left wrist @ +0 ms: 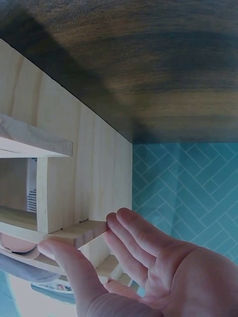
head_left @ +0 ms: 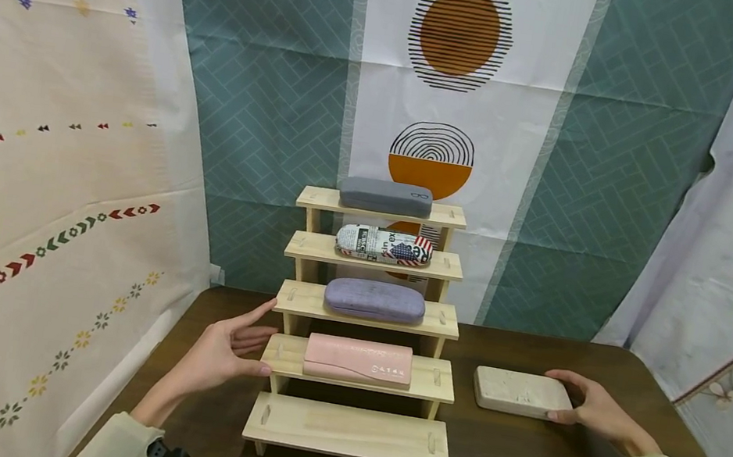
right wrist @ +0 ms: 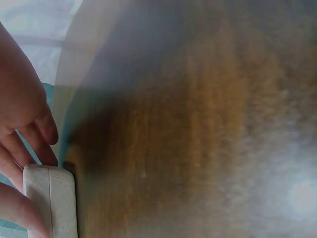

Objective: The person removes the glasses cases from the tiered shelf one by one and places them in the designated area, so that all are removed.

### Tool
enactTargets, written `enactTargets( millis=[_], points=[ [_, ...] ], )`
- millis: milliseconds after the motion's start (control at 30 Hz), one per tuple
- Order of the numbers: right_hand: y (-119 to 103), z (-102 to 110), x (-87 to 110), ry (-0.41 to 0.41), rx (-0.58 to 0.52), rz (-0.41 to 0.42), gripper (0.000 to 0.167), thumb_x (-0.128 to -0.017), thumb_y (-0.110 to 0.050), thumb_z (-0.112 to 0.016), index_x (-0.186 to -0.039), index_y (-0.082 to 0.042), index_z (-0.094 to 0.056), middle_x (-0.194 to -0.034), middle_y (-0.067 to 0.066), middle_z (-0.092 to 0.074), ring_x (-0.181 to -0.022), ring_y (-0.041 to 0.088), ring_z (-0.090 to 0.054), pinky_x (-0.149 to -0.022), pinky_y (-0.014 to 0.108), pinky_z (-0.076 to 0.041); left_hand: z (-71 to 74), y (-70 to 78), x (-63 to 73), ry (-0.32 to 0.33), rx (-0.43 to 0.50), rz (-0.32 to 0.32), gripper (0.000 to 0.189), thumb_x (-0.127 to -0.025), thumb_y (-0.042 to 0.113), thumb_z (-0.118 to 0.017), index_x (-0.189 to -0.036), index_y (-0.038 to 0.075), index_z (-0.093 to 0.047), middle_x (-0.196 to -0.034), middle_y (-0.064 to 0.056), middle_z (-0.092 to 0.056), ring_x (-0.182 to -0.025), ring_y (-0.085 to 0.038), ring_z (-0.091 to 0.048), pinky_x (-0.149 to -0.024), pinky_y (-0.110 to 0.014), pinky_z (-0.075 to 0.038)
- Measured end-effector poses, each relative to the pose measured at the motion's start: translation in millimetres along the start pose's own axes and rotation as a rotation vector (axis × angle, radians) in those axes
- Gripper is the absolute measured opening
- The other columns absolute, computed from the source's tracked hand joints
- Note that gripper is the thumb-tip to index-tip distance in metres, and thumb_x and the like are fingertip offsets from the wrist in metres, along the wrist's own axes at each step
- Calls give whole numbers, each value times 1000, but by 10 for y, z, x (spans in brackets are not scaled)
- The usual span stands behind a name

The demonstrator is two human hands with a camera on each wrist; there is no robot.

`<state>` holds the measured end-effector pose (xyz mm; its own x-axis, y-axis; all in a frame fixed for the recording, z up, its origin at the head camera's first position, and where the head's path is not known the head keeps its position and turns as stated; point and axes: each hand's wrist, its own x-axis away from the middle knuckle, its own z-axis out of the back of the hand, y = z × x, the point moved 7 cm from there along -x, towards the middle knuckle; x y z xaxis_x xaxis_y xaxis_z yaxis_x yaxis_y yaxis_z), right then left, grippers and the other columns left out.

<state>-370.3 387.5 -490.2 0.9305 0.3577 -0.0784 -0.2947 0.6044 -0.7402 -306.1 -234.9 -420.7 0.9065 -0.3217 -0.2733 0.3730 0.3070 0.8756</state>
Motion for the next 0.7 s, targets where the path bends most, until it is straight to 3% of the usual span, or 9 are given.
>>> enactTargets(
  millis=[200,700],
  points=[
    [53,36,-62,0,11,-47,75,-84,-15,-88,-146,10,-52,-139,26,-59,-113,22,-57,-85,20,-51,-1,5,-2,2,-9,1,104,-78,2,-93,-165,23,-40,-145,-27,-58,-132,-40,-60,-103,-45,-55],
    [103,80,-255,32,15,-60,77,-84,-15,-88,-146,11,-52,-136,28,-60,-113,27,-57,-86,22,-50,-5,10,-4,2,-6,9,105,-77,2,-93,-165,23,-40,-145,-27,-58,-132,-40,-59,-104,-52,-52]
  ],
)
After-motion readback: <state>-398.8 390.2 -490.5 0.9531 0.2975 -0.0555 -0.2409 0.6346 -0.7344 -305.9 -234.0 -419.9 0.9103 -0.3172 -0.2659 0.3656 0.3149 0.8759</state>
